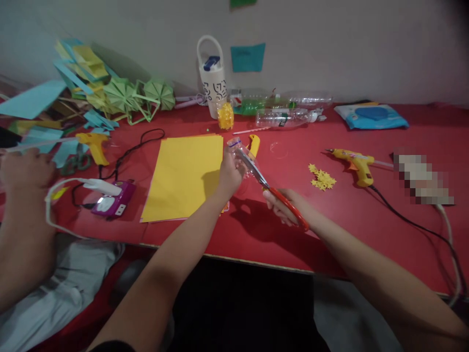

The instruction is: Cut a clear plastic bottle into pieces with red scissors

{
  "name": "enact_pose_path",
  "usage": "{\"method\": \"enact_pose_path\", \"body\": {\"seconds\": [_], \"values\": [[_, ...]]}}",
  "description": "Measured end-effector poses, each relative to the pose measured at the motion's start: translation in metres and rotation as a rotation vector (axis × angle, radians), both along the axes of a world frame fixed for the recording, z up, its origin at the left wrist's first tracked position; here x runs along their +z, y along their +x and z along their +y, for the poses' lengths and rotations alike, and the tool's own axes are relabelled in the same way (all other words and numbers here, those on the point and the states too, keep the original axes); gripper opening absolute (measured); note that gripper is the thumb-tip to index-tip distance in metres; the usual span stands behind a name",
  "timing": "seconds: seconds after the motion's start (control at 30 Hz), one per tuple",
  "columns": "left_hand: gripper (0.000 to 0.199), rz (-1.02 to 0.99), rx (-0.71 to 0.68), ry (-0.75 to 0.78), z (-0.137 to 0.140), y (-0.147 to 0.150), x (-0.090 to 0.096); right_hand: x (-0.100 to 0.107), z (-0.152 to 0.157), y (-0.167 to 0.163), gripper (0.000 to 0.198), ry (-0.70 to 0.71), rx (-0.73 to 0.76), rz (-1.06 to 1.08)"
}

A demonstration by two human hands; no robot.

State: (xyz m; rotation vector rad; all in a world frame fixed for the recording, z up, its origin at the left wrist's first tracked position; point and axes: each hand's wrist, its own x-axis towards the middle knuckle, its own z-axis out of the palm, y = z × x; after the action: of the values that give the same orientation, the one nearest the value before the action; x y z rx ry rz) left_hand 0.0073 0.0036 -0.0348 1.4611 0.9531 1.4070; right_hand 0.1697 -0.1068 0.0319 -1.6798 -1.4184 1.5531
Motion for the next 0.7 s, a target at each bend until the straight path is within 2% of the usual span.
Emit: {"method": "enact_pose_path", "body": {"seconds": [0.47,0.7], "values": [[0.039,-0.057,-0.013,-0.007,0.0018,0.0018,-0.0056,0.001,0.0009,0.0003,0.053,-0.029,-0.006,-0.077],[0.04,-0.058,-0.029,-0.07,-0.0029,-0.0003,0.0043,0.0037,0.0018,-0.0013,0.053,-0.036,-0.018,-0.085]]}}
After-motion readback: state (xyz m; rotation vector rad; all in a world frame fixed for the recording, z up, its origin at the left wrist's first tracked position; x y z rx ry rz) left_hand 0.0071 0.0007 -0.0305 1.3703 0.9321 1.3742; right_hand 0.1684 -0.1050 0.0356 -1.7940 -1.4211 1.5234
